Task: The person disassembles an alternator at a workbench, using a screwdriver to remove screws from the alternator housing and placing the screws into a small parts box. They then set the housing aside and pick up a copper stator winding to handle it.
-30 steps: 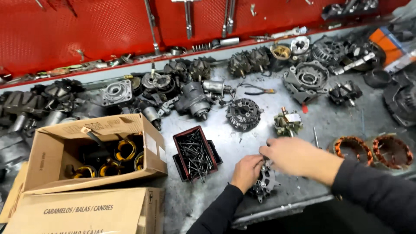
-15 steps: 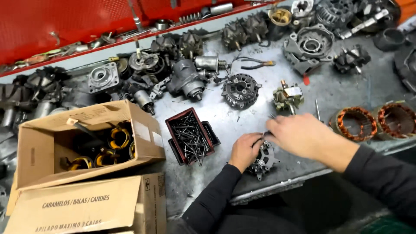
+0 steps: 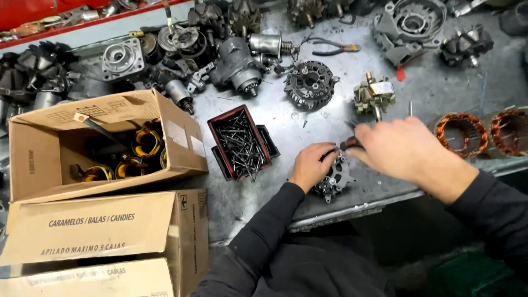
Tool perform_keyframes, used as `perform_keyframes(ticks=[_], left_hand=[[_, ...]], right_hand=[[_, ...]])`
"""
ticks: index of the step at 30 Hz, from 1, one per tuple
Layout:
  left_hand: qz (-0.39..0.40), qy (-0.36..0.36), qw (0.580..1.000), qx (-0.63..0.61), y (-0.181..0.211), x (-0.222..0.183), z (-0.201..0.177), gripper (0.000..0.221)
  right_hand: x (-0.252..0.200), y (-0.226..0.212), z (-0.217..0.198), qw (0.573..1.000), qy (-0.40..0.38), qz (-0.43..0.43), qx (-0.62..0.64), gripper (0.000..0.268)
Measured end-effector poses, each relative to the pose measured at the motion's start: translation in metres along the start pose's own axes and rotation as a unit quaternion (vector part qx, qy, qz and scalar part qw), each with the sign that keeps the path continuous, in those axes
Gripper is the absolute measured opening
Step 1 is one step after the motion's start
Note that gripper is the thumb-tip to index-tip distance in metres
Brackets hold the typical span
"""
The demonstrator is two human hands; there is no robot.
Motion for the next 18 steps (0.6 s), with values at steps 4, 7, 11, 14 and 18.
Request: perform_keyframes(ticks=[4, 7, 11, 14, 18], left_hand=[[0.017, 0.003, 1.000, 0.002, -0.006, 0.002, 0.002, 0.020], [0.025, 0.020, 0.999, 0.001, -0.004, -0.001, -0.001, 0.022], [0.034, 0.103, 0.994, -0.002, 0.028, -0.019, -0.037, 0.037], [-0.012, 0.162, 0.985, 0.051, 0.035, -0.052, -0.074, 0.041], [-0.106, 0.136, 0.982, 0.073, 0.021, -0.098, -0.081, 0.037]], right_hand=[[-0.008, -0.008, -0.001, 0.980, 0.133, -0.114, 0.098, 0.040], [-0.013, -0.005, -0.002, 0.976, 0.136, -0.125, 0.116, 0.045], [-0.033, 0.035, -0.009, 0.941, 0.242, -0.085, 0.219, 0.043], [-0.059, 0.097, 0.044, 0.882, 0.236, 0.078, 0.401, 0.038], [-0.081, 0.143, 0.155, 0.736, 0.297, 0.000, 0.608, 0.023]])
Point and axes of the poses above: each hand's wrist, its own x-axis towards the middle knuckle, its own z-axis out of the palm, y = z × x, the point moved 8 cm from there along x, towards the middle knuckle, and after that the axes turned 3 degrees about y, right-handed, at the moved point
